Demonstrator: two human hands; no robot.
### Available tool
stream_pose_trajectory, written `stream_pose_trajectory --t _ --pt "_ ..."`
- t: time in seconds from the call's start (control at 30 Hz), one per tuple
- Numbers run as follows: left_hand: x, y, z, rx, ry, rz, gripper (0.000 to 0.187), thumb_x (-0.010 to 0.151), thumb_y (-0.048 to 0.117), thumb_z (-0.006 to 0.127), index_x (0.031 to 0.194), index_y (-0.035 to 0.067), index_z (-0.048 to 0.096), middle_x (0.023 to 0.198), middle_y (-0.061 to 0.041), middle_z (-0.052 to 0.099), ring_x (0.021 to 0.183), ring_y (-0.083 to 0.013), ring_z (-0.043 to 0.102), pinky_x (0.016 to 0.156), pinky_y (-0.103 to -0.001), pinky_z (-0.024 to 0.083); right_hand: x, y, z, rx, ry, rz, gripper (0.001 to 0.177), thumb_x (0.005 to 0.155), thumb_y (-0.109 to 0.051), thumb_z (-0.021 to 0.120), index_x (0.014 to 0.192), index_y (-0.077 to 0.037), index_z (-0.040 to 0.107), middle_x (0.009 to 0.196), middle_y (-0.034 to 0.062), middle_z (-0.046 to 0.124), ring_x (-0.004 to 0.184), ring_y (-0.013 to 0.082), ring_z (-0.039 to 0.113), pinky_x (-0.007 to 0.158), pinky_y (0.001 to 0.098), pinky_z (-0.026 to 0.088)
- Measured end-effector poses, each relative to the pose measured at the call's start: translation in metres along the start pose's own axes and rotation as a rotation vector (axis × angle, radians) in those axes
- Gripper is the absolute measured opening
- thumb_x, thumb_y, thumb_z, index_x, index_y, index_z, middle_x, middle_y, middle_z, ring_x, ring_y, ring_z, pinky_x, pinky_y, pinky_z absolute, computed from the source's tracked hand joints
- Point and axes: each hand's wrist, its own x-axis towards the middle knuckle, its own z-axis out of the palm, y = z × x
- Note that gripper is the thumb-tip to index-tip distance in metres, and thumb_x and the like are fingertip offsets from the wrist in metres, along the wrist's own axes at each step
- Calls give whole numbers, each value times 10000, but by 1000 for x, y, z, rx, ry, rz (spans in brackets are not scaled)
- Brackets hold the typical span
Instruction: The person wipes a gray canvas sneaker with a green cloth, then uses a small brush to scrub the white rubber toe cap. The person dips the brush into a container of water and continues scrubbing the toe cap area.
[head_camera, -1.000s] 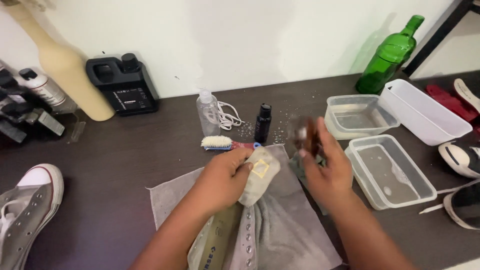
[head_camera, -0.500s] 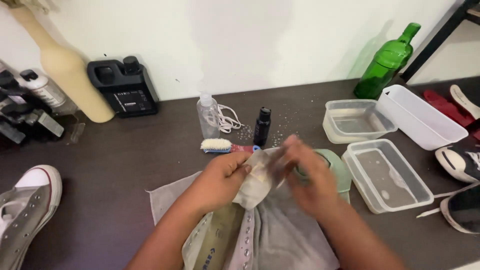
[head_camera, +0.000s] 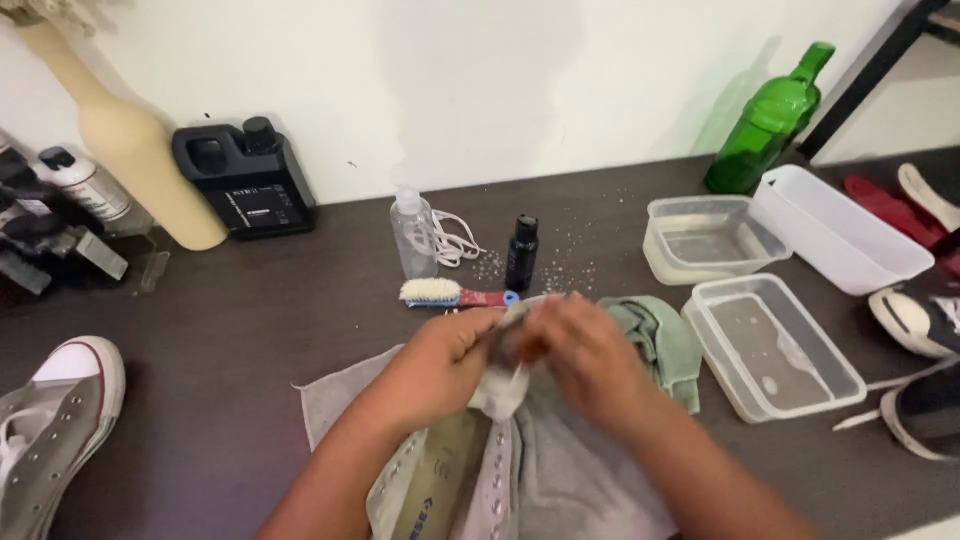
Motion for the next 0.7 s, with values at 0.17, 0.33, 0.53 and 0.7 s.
stream_pose_trajectory --t 0.17,0.33,0.53,0.7 --pt "6 -26 -5 -8 13 -42 408 1023 67 491 1354 7 722 1240 -259 775 1230 -406 699 1083 -569 513 6 13 -37 -204 93 163 605 841 4 728 1435 41 618 1249 246 690 1161 473 675 1038 565 522" --pt "2 -2 -7 -20 -69 80 265 1062 76 496 1088 129 755 1051 47 747 1004 -91 643 913 -262 491 -3 -16 -19 -145 -53 -53 505 1080 -199 588 1564 -124 464 1550 175 575 1448 370 586 1213 526 471" --pt "8 -28 -7 -32 5 -9 422 1020 57 491 1382 8 703 1296 -255 758 1281 -428 671 1108 -579 498 -1 14 -29 -311 78 195 644 869 -13 733 1496 29 595 1329 236 671 1221 445 652 1069 541 525" --pt "2 2 -4 -11 -34 10 457 1007 31 491 1407 78 705 1315 -210 766 1306 -414 660 1107 -555 510 20 -47 -19 -35 46 -59 450 915 -122 714 1340 24 683 1310 231 711 1159 456 719 1017 596 573"
